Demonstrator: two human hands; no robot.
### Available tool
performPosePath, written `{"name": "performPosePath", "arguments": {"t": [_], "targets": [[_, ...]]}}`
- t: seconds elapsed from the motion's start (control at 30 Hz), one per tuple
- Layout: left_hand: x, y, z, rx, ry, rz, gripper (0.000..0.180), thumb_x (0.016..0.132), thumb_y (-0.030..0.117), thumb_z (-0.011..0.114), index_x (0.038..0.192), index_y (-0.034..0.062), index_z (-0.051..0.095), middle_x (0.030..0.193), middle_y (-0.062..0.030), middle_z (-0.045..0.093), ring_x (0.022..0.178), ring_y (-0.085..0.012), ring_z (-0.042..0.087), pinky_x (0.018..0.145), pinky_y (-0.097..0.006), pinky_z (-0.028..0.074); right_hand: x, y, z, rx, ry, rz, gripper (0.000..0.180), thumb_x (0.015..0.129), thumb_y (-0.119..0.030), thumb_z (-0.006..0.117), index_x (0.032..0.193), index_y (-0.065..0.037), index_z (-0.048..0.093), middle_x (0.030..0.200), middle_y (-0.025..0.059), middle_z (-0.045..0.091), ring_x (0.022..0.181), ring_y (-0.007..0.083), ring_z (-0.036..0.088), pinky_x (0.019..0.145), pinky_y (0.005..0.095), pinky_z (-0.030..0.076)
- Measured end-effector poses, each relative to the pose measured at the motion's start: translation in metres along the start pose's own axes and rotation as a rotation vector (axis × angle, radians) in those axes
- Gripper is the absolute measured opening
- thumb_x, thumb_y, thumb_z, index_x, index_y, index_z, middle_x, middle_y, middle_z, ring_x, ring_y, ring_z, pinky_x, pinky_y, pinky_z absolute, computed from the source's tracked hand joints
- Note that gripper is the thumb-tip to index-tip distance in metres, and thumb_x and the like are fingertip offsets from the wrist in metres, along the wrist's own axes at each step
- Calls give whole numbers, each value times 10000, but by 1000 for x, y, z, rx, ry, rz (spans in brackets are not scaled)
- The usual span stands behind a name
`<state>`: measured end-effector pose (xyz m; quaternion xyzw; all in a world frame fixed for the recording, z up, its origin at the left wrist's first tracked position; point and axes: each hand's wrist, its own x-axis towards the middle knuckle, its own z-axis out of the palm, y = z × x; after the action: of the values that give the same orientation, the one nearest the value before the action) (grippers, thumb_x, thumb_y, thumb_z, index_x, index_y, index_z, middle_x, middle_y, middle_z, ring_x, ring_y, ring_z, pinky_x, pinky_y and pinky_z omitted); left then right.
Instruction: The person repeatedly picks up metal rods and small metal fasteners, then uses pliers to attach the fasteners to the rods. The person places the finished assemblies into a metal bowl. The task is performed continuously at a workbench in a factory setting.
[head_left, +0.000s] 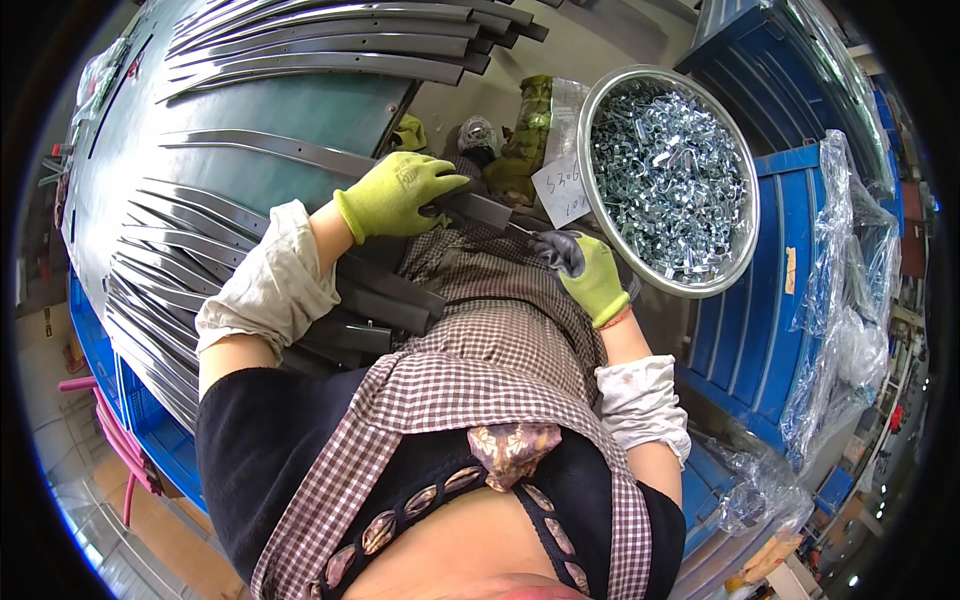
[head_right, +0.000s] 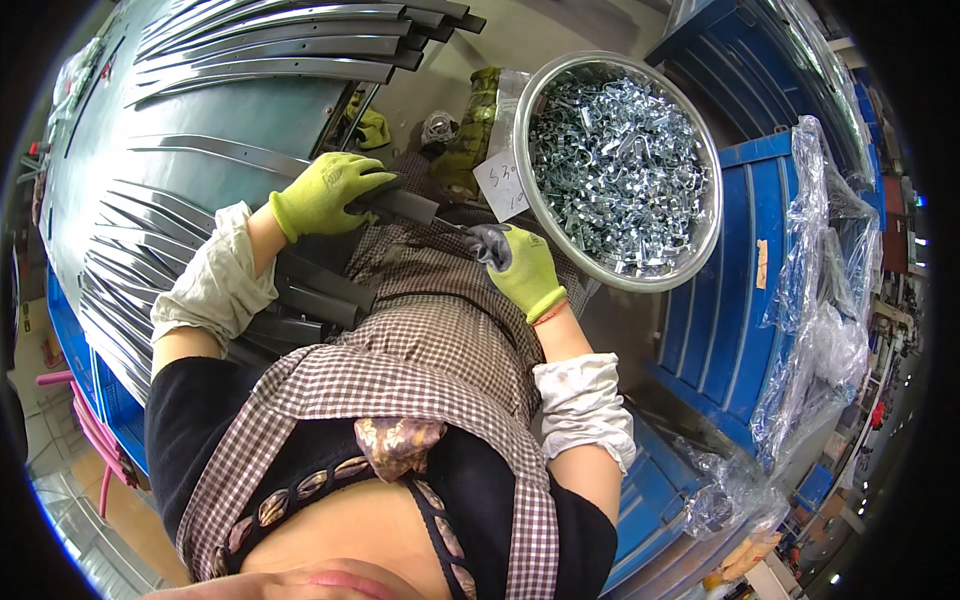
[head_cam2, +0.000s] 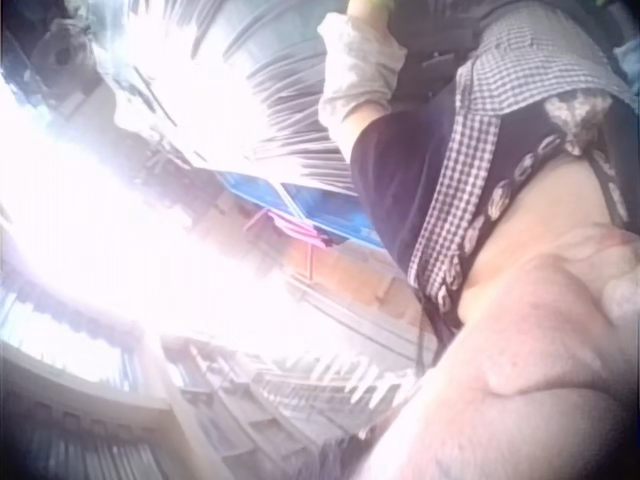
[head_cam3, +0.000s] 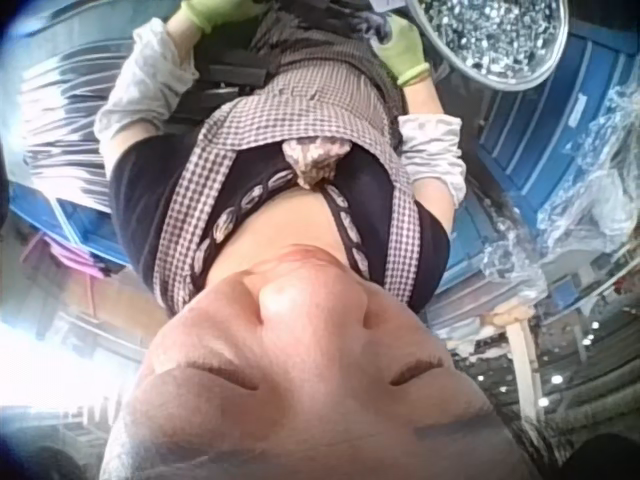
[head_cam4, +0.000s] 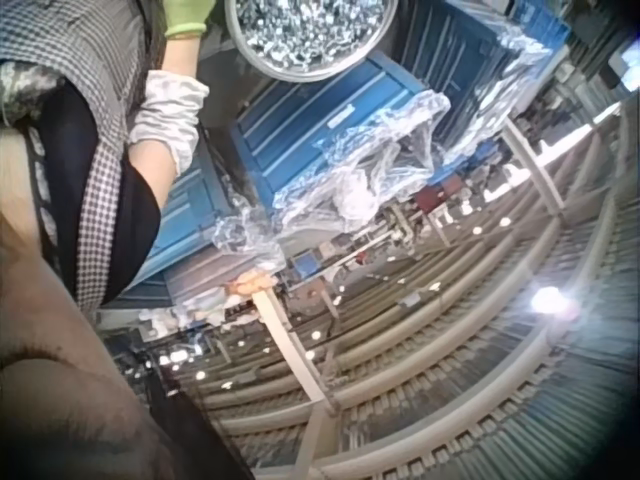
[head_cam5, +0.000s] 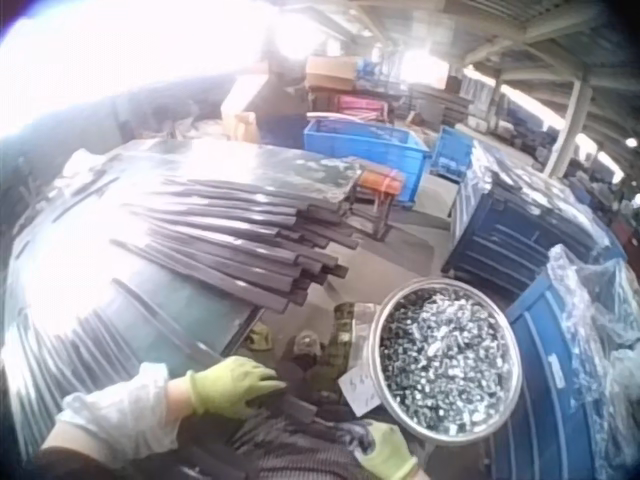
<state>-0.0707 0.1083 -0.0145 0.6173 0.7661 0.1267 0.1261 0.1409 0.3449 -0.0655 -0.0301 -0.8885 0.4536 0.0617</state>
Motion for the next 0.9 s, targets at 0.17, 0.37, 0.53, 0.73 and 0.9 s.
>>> {"name": "performPosePath", "arguments": {"t": [0.17, 0.37, 0.53, 0.73, 0.9], "targets": [[1, 1, 0, 10, -10, -22, 585, 706, 243, 773, 1238, 61, 612, 1121, -130, 637, 1016, -318, 616, 885, -430, 493, -1, 4, 5, -60, -3, -10, 234, 763, -64, 690, 995, -53, 717, 901, 127, 708, 800, 323, 679, 713, 378, 538], [1, -2, -4, -25, -5, -12, 550, 696, 226, 759, 1199, 46, 629, 1091, -143, 650, 995, -332, 625, 872, -430, 505, 22, -37, 10, -626, -7, -272, 219, 811, -167, 596, 1012, -96, 644, 755, 106, 615, 671, 286, 636, 604, 413, 503], [-1, -1, -1, -44, 37, 100, 542, 708, 237, 748, 1199, 41, 627, 1048, -146, 646, 940, -334, 633, 829, -419, 518, 14, -33, -14, -529, -58, -300, 261, 811, -208, 637, 1057, -127, 663, 763, 72, 636, 656, 264, 647, 596, 392, 511], [-18, 10, -8, -57, -71, 53, 533, 734, 268, 729, 1212, 58, 621, 1016, -141, 642, 912, -332, 640, 796, -421, 526, 15, 2, -88, -518, 150, 403, 516, 717, -412, 811, 1149, -160, 684, 859, 75, 716, 757, 303, 678, 676, 390, 515], [-71, 52, -40, -225, -231, -95, 511, 744, 282, 729, 1192, 54, 642, 1056, -146, 668, 917, -323, 656, 813, -404, 539, 44, 24, -113, -859, -3, 529, 729, 750, -484, 785, 1327, -110, 541, 1161, 147, 649, 1023, 365, 647, 861, 453, 533]]}}
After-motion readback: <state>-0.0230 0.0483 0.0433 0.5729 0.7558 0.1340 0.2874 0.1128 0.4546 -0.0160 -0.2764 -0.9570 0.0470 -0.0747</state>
